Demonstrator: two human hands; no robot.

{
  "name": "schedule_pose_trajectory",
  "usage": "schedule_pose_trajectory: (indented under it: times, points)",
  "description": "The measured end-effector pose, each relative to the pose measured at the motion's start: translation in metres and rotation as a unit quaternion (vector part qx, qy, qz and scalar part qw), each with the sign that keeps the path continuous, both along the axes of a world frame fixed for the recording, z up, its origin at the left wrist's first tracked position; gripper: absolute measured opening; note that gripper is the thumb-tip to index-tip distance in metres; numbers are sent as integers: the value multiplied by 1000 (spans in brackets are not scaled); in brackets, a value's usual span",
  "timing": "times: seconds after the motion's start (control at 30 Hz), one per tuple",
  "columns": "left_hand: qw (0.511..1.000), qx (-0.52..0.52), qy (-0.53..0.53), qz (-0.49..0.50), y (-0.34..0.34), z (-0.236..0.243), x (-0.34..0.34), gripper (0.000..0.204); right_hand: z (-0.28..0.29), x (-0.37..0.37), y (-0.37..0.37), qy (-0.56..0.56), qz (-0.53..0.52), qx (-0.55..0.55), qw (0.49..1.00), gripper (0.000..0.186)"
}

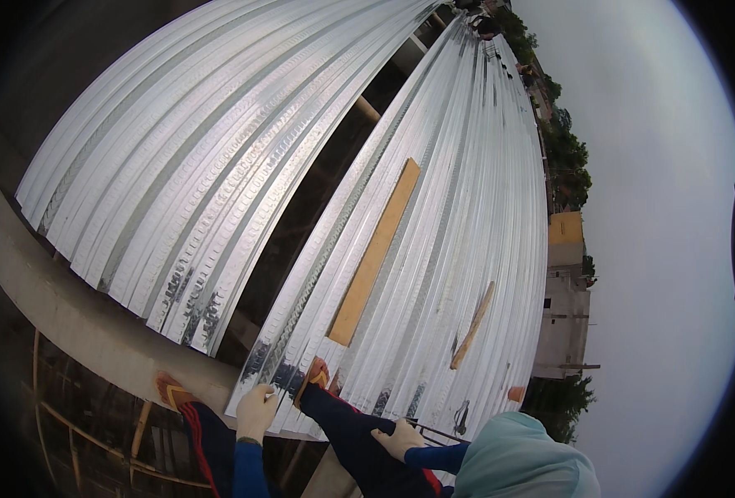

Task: The person lifts and positions a corrugated metal sheet onto a roof structure, aligning it with existing sheets. They walk along the roof edge to adjust placement and ensure proper fit.

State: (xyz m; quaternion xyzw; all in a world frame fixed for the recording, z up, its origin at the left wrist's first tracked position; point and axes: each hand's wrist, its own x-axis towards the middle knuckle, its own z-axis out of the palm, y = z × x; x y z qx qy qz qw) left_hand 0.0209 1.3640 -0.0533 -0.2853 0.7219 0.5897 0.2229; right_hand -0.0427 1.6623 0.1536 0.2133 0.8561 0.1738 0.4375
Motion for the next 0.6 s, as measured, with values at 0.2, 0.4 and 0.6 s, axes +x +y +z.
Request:
schedule_pose_trajectory:
  times: [0.2, 0.4, 0.6]
  points:
    - [1000, -2, -25, 6, 1, 2, 1, 32, -3, 3, 5, -7, 1, 2, 1000, 90]
    - [1000, -1, -22, 2, 3, 1, 0, 32, -1, 2, 0, 3, 1, 4, 1000, 89]
    - [1000, 7, -25, 5, 6, -4, -1, 31, -1, 0, -2, 12, 13, 9, 1000, 85]
